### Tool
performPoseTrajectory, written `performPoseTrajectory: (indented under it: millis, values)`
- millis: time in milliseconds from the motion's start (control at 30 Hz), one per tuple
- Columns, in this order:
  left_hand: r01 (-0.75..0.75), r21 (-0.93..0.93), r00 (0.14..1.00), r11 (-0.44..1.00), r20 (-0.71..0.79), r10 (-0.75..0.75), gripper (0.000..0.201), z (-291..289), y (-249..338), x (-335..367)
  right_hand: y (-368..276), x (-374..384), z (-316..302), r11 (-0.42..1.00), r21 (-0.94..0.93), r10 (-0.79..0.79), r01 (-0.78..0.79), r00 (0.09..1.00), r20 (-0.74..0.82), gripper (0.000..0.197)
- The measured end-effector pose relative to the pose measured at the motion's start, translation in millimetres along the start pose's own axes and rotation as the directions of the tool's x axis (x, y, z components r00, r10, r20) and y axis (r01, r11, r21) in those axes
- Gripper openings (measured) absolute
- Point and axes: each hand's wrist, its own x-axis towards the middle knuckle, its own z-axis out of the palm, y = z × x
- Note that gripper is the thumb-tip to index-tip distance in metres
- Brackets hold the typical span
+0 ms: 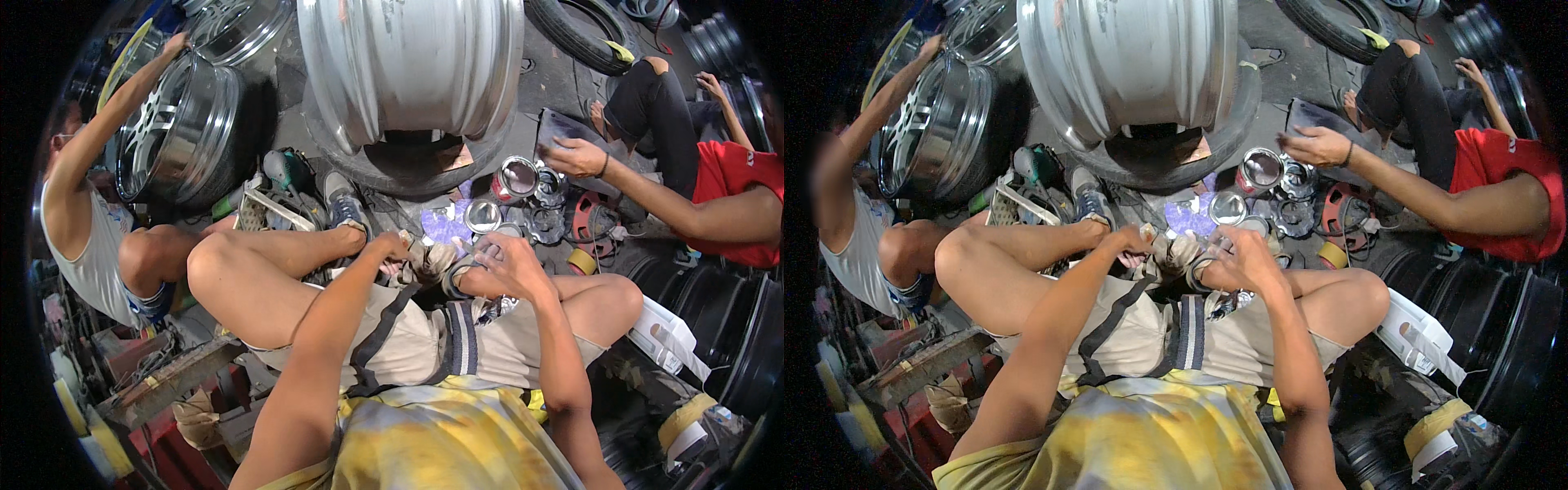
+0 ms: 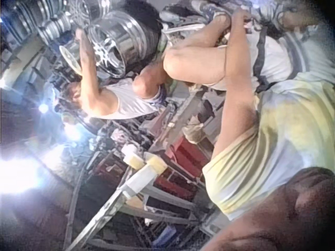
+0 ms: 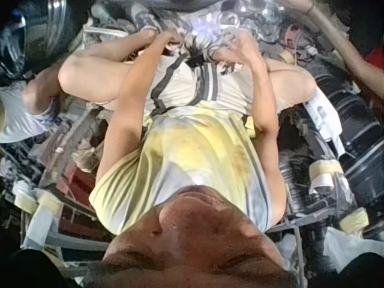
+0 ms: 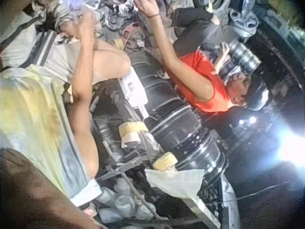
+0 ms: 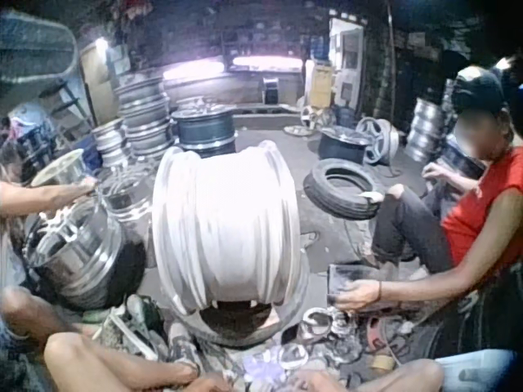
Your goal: The person sits on the floor in a workshop and uses a small spatula to apply a filler compound to the surface of a silver wheel rim. They repeatedly dip the tool into a container to gather more compound and spread it over the rim's surface. Other workers are visible in the background polishing different rims.
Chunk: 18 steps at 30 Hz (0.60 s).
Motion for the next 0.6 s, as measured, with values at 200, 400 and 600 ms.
performPoseTrajectory:
  millis: [200,400,600]
  values:
    - [-0.038,0.192,0.842,0.981,-0.523,0.134,0.042,32.1,-9.4,38.4,-5.7,4.5,36.8,0.998,-0.042,0.045,-0.045,0.999,0.008,0.021]
    - [-0.320,-0.419,0.926,0.850,-0.329,0.187,0.024,24.8,11.9,-5.4,30.0,18.2,93.3,0.948,0.018,0.319,-0.319,0.948,-0.007,0.034]
    - [-0.258,-0.854,0.957,0.451,-0.162,0.241,0.017,36.4,40.0,-34.8,56.7,36.8,112.9,0.827,0.262,0.488,-0.498,0.866,0.105,0.024]
